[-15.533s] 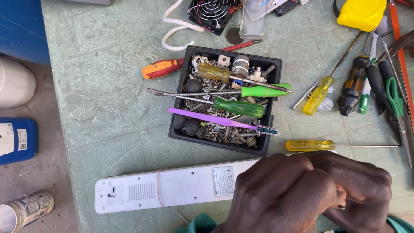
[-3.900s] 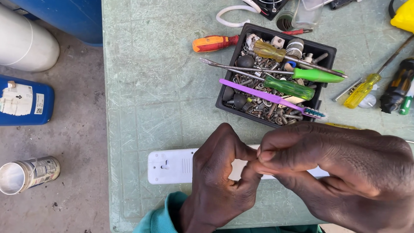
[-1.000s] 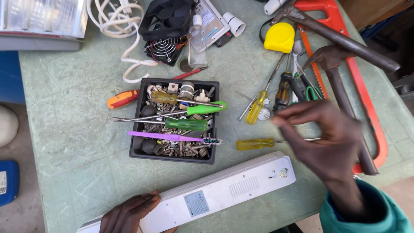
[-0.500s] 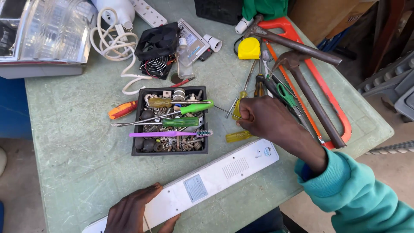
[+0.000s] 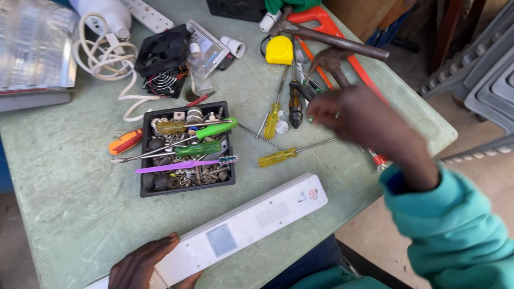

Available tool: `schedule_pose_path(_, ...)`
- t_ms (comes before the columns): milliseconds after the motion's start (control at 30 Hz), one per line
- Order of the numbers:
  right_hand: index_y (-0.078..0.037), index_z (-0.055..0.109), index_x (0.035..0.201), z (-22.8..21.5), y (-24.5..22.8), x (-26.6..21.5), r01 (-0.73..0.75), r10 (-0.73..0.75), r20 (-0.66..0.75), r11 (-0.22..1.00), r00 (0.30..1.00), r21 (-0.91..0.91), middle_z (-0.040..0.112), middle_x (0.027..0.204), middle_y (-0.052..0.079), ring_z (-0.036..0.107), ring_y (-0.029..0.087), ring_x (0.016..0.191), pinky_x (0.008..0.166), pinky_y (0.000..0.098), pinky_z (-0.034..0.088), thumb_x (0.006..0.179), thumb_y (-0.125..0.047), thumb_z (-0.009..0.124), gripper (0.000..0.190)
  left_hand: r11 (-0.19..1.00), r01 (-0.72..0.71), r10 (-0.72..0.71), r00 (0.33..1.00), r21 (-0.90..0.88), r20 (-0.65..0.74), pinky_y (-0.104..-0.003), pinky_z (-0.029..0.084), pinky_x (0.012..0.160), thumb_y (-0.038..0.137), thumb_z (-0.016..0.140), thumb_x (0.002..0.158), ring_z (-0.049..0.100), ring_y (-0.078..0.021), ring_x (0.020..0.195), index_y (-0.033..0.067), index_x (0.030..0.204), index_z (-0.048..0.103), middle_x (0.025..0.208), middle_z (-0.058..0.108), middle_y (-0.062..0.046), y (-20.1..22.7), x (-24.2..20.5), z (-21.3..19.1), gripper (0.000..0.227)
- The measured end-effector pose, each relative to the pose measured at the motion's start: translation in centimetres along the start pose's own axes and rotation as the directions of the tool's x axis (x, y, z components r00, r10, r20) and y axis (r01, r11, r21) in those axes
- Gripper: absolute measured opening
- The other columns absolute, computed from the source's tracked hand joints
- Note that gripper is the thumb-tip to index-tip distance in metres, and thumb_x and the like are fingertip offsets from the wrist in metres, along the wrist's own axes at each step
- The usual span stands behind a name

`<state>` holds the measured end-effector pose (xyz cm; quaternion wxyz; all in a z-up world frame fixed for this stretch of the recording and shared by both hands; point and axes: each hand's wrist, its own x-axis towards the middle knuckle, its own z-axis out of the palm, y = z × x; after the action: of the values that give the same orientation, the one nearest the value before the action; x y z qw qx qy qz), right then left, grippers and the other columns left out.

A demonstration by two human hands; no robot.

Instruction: Disassembling a white light fixture by removing screws with a manual screwdriver on a workshop table

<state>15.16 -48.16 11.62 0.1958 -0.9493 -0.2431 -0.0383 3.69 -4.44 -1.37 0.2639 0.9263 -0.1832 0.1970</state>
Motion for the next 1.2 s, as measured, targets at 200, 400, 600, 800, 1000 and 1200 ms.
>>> schedule_pose_path(200,-0.013,0.071,0.093,-2.8,0.5,-0.4,0.002,0.000,0.021,0.996,1.000,-0.084,0.074,0.082,0.001,0.068,0.018,0.068,0.063,0.0350,0.048,0.093,-0.014,0.074,0.003,0.988,0.145,-0.154,0.962,0.056,0.225,-0.027,0.054,0.096,0.050,0.091,0.042,0.071,-0.0058,0.117,0.0309,0.120,0.076,0.123,0.077,0.013,-3.8,-0.7,0.0,0.081)
schedule_pose_path(400,-0.014,0.068,0.102,5.1,-0.7,-0.3,-0.071,0.075,0.261,0.997,0.963,-0.023,0.071,0.099,0.005,0.070,0.029,0.089,0.076,0.0462,0.052,0.088,-0.028,0.079,0.023,0.967,0.216,-0.246,0.926,0.132,0.287,-0.031,0.051,0.102,0.048,0.094,0.038,0.070,-0.0096,0.120,0.0360,0.126,0.075,0.127,0.075,0.019,-4.9,-0.6,0.2,0.091)
schedule_pose_path(600,-0.014,0.059,0.119,6.8,-0.9,-0.5,0.056,-0.008,0.235,0.978,0.972,-0.199,0.066,0.098,0.012,0.067,0.041,0.087,0.071,0.0567,0.050,0.095,-0.028,0.069,0.030,0.995,0.090,-0.094,0.982,0.030,0.166,-0.034,0.053,0.101,0.042,0.097,0.041,0.070,-0.0163,0.117,0.0248,0.126,0.072,0.125,0.075,0.002,-3.0,0.0,-0.6,0.090)
schedule_pose_path(800,-0.003,0.065,0.118,-1.4,-0.7,-2.5,0.123,-0.075,-0.217,0.968,0.973,0.217,0.069,0.105,0.009,0.068,0.020,0.089,0.077,0.0332,0.053,0.103,-0.020,0.062,0.023,1.000,-0.015,0.017,0.970,-0.010,0.242,-0.040,0.039,0.118,0.045,0.087,0.060,0.050,-0.0221,0.148,0.0236,0.133,0.066,0.136,0.068,0.007,-2.3,2.0,-1.7,0.079)
schedule_pose_path(1000,-0.004,0.066,0.117,-2.5,-0.3,-4.3,0.122,0.594,-0.258,0.260,0.762,0.958,0.072,0.100,0.006,0.073,0.011,0.085,0.074,0.0171,0.063,0.102,-0.024,0.063,0.025,0.960,0.084,-0.061,0.994,-0.268,0.092,-0.036,0.050,0.104,0.030,0.089,0.069,0.064,-0.0225,0.123,0.0136,0.127,0.068,0.127,0.072,-0.003,8.0,6.0,-2.4,0.064)
schedule_pose_path(1200,-0.001,0.063,0.119,0.4,-2.4,-4.5,0.147,0.605,-0.064,-0.089,0.794,0.985,0.067,0.101,0.012,0.070,0.017,0.085,0.067,0.0162,0.060,0.100,-0.022,0.066,0.028,0.854,0.057,-0.083,0.996,-0.517,-0.028,-0.031,0.064,0.079,0.027,0.081,0.086,0.078,-0.0172,0.086,0.0121,0.111,0.072,0.100,0.080,-0.002,17.4,9.1,-1.3,0.030)
